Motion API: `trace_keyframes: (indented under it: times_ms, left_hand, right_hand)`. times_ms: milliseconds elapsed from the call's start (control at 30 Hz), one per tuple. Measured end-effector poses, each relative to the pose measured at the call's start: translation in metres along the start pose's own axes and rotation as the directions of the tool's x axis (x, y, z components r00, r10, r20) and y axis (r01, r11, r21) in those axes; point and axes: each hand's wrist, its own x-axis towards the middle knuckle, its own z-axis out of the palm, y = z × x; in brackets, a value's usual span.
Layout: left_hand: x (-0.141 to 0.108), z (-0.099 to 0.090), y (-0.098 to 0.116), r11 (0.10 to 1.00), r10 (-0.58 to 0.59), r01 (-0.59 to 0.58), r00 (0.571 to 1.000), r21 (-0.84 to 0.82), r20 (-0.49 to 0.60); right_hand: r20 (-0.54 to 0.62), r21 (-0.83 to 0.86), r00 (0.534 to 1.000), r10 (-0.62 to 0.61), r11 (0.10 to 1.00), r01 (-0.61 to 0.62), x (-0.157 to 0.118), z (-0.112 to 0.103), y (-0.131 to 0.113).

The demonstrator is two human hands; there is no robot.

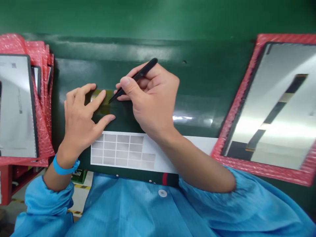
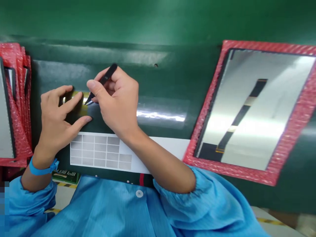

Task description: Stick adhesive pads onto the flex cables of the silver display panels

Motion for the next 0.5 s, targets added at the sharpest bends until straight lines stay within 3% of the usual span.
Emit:
trace_keyframes:
  times_ms: [500]
  left_hand:
    - [0.0011, 0.0, 0.0021, 1.0, -0.02, 0.02, 1.0, -0.023, 0.019]
  right_hand:
    - [0.039, -0.093, 0.999, 0.028, 0.995, -0.024, 0.0051, -0.0006, -0.0057]
